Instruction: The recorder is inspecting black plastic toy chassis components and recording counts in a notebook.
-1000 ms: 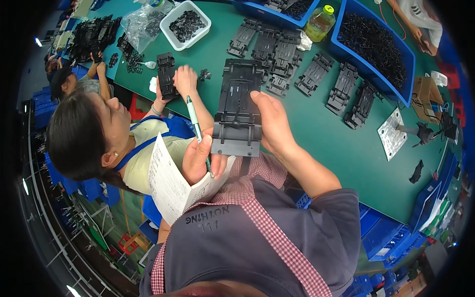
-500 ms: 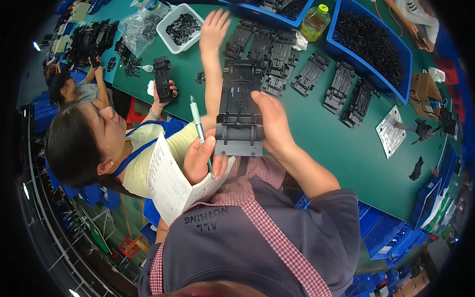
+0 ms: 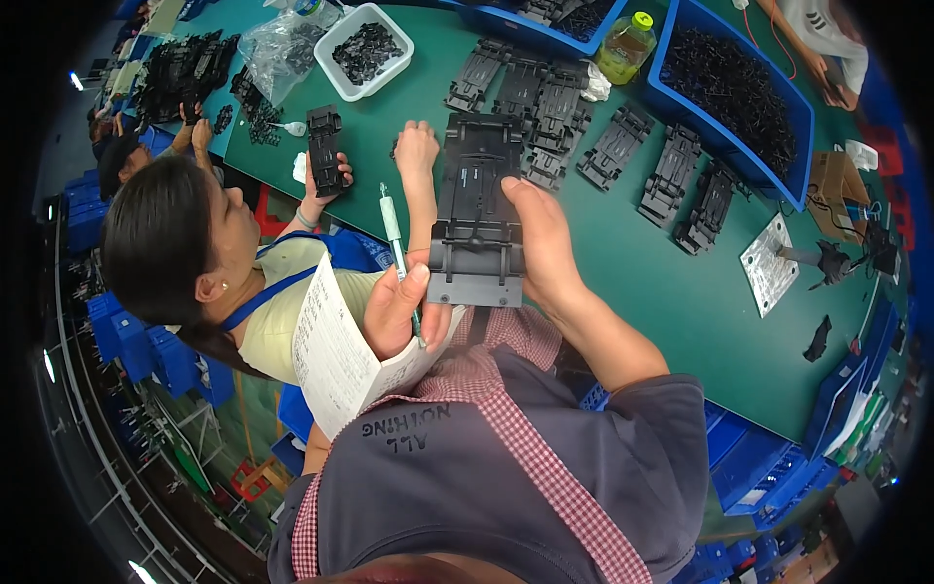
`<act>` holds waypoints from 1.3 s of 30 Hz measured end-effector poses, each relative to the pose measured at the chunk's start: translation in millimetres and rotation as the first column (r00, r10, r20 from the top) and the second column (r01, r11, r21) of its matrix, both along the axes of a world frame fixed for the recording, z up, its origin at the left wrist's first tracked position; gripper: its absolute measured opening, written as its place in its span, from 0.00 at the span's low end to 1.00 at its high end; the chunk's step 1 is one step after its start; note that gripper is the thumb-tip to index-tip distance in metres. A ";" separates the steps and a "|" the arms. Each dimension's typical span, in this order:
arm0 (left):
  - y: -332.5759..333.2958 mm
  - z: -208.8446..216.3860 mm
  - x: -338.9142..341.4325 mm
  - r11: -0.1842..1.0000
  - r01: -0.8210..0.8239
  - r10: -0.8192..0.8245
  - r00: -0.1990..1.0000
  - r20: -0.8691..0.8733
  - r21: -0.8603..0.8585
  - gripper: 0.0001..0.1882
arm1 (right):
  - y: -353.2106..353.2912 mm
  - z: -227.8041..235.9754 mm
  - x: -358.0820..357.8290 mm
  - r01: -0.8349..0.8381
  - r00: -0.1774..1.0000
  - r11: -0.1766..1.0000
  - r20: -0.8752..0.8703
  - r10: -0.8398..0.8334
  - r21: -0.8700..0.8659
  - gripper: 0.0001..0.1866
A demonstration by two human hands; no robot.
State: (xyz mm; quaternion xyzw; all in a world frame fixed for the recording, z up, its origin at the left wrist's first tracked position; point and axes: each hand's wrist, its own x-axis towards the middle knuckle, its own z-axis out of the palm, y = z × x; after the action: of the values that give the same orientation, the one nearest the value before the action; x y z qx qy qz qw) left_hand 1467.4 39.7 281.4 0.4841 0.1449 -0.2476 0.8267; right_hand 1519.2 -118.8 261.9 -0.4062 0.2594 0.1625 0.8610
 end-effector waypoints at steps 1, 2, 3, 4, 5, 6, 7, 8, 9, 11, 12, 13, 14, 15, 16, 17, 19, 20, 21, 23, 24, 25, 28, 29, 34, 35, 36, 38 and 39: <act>1.1 -1.5 -0.5 1.000 -0.001 0.001 1.000 0.000 0.000 0.18 | 0.1 -0.4 -0.5 -0.001 1.000 1.000 0.000 0.001 0.000 0.10; 3.0 -4.1 -1.2 0.999 -0.008 0.007 1.000 -0.020 -0.040 0.16 | 0.2 -1.1 -1.1 -0.001 1.000 1.000 0.001 0.001 -0.004 0.10; 3.7 -5.3 -1.0 0.997 -0.014 0.011 0.999 -0.041 -0.078 0.16 | 0.0 -1.4 -1.1 0.000 1.000 1.000 0.002 0.000 -0.007 0.10; 3.4 -5.1 -0.8 0.997 -0.014 0.011 0.999 -0.041 -0.077 0.16 | -0.1 -1.1 -1.0 0.001 1.000 1.000 0.001 -0.001 -0.007 0.10; 3.1 -4.9 -0.5 0.997 -0.013 0.010 0.999 -0.043 -0.075 0.16 | -0.1 -0.7 -0.8 0.006 1.000 1.000 -0.004 -0.006 -0.013 0.10; 2.9 -5.2 -0.8 0.997 -0.012 0.009 0.999 -0.045 -0.074 0.16 | 0.0 -0.7 -1.3 0.011 1.000 1.000 -0.010 -0.011 -0.021 0.10; 2.7 -5.3 -0.8 0.997 -0.011 0.008 0.999 -0.046 -0.074 0.16 | 0.2 -0.9 -1.4 0.012 1.000 1.000 -0.011 -0.012 -0.022 0.10; 2.3 -5.2 -0.4 0.997 -0.011 0.007 0.999 -0.045 -0.076 0.16 | 0.4 -1.4 -1.3 0.024 1.000 0.999 0.001 -0.024 -0.029 0.12; 2.2 -4.8 -0.7 0.997 -0.012 0.008 0.999 -0.043 -0.077 0.16 | 0.6 -1.3 -1.5 0.036 0.999 0.999 0.013 -0.035 -0.035 0.14; 2.0 -4.6 -1.3 0.997 -0.009 0.006 0.999 -0.039 -0.075 0.17 | 0.0 -1.3 -2.4 0.036 0.999 0.999 0.016 -0.036 -0.024 0.14; 1.9 -5.0 -1.0 0.997 -0.005 0.003 0.999 -0.033 -0.074 0.17 | -0.3 -1.6 -2.3 0.037 0.999 0.999 0.023 -0.036 -0.015 0.14; 1.7 -5.2 -1.1 0.997 -0.005 0.002 0.999 -0.033 -0.074 0.17 | -0.4 -0.8 -2.4 0.037 0.999 0.999 0.022 -0.037 -0.015 0.14; 1.4 -5.3 -1.2 0.997 -0.008 0.006 1.000 -0.028 -0.072 0.17 | -0.5 0.8 -2.7 0.038 0.999 0.999 0.006 -0.037 -0.022 0.14; 0.8 -5.7 -1.2 0.997 -0.010 0.008 1.000 -0.024 -0.072 0.17 | -0.9 1.5 -3.1 0.039 0.999 0.999 -0.011 -0.039 -0.030 0.13; 0.3 -5.7 -0.9 0.997 -0.008 0.006 1.000 -0.025 -0.072 0.17 | -1.1 0.8 -3.3 0.040 0.999 0.999 -0.012 -0.041 -0.030 0.13; -0.3 -5.5 -0.4 0.997 -0.008 0.007 1.000 -0.019 -0.071 0.17 | -1.2 -0.2 -3.5 0.046 0.999 0.999 -0.017 -0.047 -0.016 0.14; -1.0 -4.4 -0.5 0.998 -0.010 0.009 1.000 -0.012 -0.068 0.17 | -0.9 0.2 -3.5 0.052 0.998 0.999 -0.023 -0.052 0.000 0.15; -1.3 -4.1 -1.0 0.998 -0.017 0.017 1.000 -0.009 -0.065 0.17 | -0.6 1.0 -3.3 0.058 0.998 0.998 -0.023 -0.058 0.003 0.17; -1.3 -4.5 -1.3 0.998 -0.024 0.024 1.000 -0.007 -0.063 0.17 | 0.0 1.1 -3.2 0.065 0.998 0.998 -0.025 -0.065 0.005 0.18; -2.8 -1.1 -0.4 1.000 -0.011 0.011 1.000 -0.008 -0.024 0.17 | 1.2 0.9 -2.9 0.077 0.997 0.997 -0.030 -0.078 -0.009 0.18; -3.5 0.2 -0.1 1.000 -0.001 0.001 1.000 -0.009 0.016 0.18 | 1.3 0.9 -2.8 0.087 0.996 0.996 -0.035 -0.088 -0.023 0.19; -3.5 -0.5 -0.1 1.000 0.000 0.000 1.000 -0.010 0.016 0.18 | 0.9 0.2 -2.8 0.087 0.995 0.996 -0.036 -0.088 -0.023 0.19; -3.8 -2.0 0.7 1.000 0.001 -0.001 1.000 0.002 0.004 0.19 | -0.6 -0.8 -2.8 0.072 0.997 0.997 -0.040 -0.072 -0.015 0.19; -4.3 -1.3 1.3 1.000 0.007 -0.007 1.000 0.005 0.007 0.20 | -1.0 0.5 -2.7 0.064 0.997 0.998 -0.033 -0.065 -0.020 0.19; -4.4 1.2 2.2 1.000 0.022 -0.022 1.000 -0.001 0.019 0.20 | -0.2 1.4 -1.9 0.082 0.996 0.996 -0.042 -0.083 -0.044 0.20; -4.1 4.1 1.1 1.000 0.012 -0.012 1.000 0.000 0.020 0.20 | 0.5 3.1 -1.9 0.073 0.997 0.997 -0.037 -0.075 -0.034 0.20; -3.9 0.8 2.2 1.000 0.018 -0.018 1.000 -0.003 0.008 0.20 | 0.1 0.8 -2.0 0.080 0.996 0.996 -0.035 -0.082 -0.037 0.20; -3.9 -5.7 3.8 1.000 0.024 -0.024 1.000 -0.006 -0.009 0.20 | -0.4 -2.6 -2.1 0.093 0.995 0.995 -0.036 -0.094 -0.040 0.20; -3.9 -4.0 3.0 1.000 0.010 -0.010 1.000 -0.004 -0.009 0.20 | -0.1 -0.9 -2.0 0.086 0.996 0.996 -0.034 -0.087 -0.026 0.20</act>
State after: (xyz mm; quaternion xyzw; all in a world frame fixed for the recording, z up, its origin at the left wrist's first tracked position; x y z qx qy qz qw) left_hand 1470.4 35.8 277.3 0.4807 0.1427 -0.2534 0.8273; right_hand 1517.2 -118.9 261.0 -0.4021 0.2936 0.1291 0.8576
